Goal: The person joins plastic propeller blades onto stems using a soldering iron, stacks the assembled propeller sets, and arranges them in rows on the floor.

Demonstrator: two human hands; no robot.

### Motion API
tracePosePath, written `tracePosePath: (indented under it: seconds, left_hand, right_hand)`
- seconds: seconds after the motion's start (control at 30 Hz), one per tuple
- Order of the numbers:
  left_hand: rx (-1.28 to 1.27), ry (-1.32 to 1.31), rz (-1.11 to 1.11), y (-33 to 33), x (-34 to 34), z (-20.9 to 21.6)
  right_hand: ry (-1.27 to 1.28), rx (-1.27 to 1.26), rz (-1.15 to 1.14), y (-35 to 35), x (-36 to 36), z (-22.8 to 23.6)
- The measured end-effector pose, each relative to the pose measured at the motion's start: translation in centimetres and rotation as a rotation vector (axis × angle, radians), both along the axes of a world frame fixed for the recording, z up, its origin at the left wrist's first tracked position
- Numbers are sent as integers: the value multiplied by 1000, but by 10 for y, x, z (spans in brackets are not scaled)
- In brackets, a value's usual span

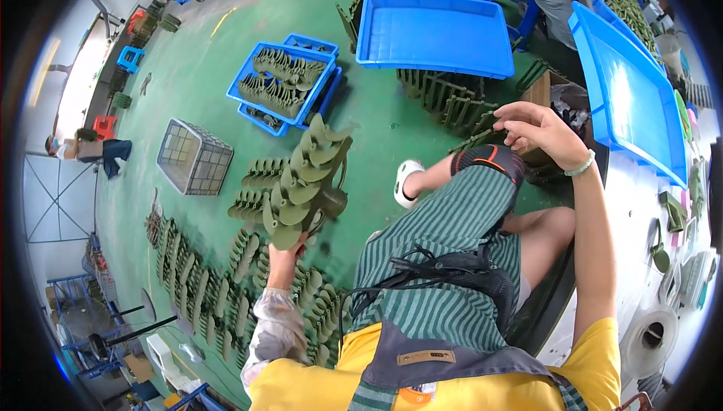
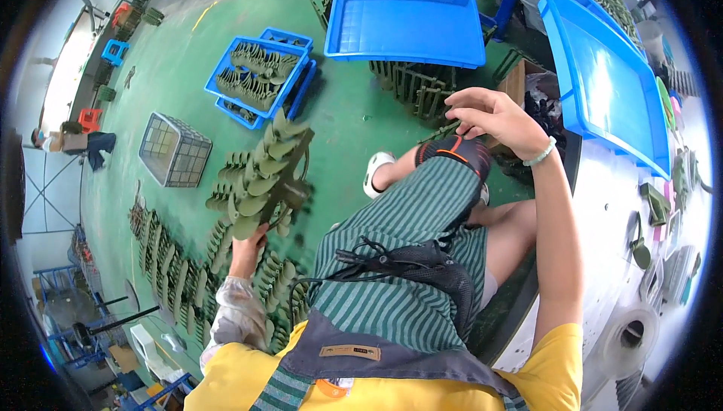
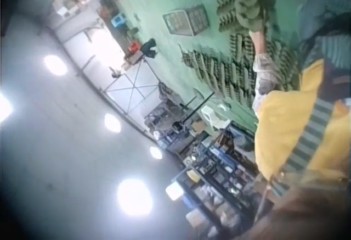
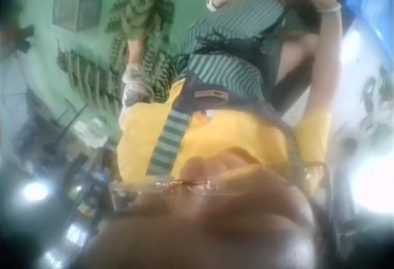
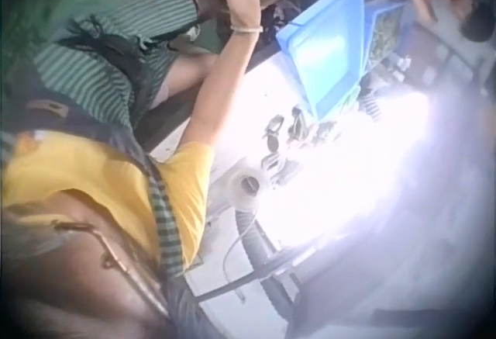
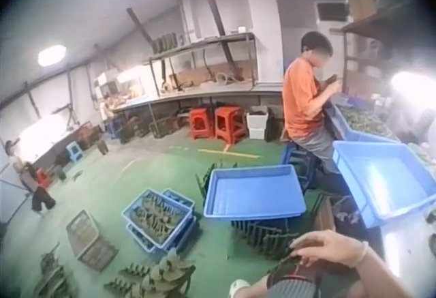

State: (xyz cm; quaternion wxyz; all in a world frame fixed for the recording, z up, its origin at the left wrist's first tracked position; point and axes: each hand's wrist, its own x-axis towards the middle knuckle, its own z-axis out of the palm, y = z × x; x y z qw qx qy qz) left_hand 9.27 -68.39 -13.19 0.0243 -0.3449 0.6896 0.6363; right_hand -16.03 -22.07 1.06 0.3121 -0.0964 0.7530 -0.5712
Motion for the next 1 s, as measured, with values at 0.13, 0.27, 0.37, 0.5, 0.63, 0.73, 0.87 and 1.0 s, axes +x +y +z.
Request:
tracePosePath:
  seconds: [0.13,0.27,0.37,0.5,0.63,0.73,0.87,1.0]
  left_hand:
    - [49,-144,163,7,16,-85]
    - [119,-271,287,23,16,-178]
    - [119,-304,356,27,18,-238]
    - [53,-299,433,16,30,-309]
    - [24,-351,366,28,12,-350]
    - [-62,-416,346,8,45,-384]
    - [-129,-368,302,12,51,-426]
    - [-461,-489,214,-5,114,-459]
  right_hand:
    - [-93,-48,5,1,-16,-18]
    - [-233,-15,24,1,-47,-60]
    - [-286,94,38,-18,-67,-83]
    - [-552,2,-152,-46,-81,-133]
    - [-689,23,-455,-38,-87,-180]
    - [-818,41,-572,-45,-90,-202]
    - [-840,198,-650,-48,-98,-210]
    - [-889,261,-615,-61,-102,-223]
